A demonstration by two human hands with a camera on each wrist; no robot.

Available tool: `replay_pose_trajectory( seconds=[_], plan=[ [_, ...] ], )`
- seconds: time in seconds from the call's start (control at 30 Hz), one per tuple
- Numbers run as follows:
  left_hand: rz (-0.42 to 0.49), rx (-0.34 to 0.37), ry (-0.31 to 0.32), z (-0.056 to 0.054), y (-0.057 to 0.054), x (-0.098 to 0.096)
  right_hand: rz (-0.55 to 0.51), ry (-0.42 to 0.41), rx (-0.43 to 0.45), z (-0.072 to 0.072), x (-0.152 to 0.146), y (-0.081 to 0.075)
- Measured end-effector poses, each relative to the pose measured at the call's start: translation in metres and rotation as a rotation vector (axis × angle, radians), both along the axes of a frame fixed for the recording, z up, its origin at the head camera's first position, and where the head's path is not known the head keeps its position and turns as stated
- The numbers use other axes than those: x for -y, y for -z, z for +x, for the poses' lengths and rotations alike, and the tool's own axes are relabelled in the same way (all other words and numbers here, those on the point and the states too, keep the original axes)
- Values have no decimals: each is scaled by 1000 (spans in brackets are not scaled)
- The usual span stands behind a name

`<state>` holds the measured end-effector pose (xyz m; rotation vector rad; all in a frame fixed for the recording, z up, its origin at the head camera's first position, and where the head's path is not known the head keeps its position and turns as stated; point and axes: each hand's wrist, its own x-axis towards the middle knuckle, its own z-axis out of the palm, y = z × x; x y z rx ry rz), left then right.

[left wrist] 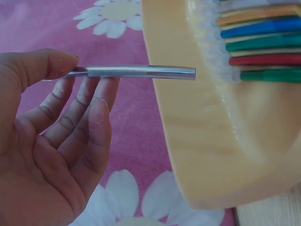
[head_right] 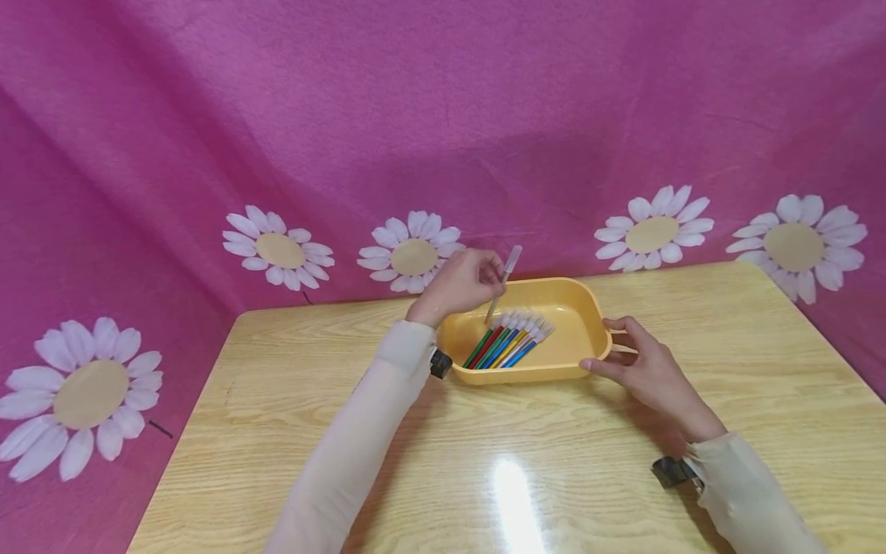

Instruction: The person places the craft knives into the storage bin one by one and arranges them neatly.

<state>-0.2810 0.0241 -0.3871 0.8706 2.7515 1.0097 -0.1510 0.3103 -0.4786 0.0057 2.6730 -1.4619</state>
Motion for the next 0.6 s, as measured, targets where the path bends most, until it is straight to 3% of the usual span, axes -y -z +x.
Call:
replay_pose_trajectory(
  seconds=[0.3,0.6],
  plan=[
    [-39,-1,-15,-6,4,0,1,5,4,0,1,2],
    [-54,-10,12,-7,2,-14,5,4,-3,-1,0,2]
  ],
)
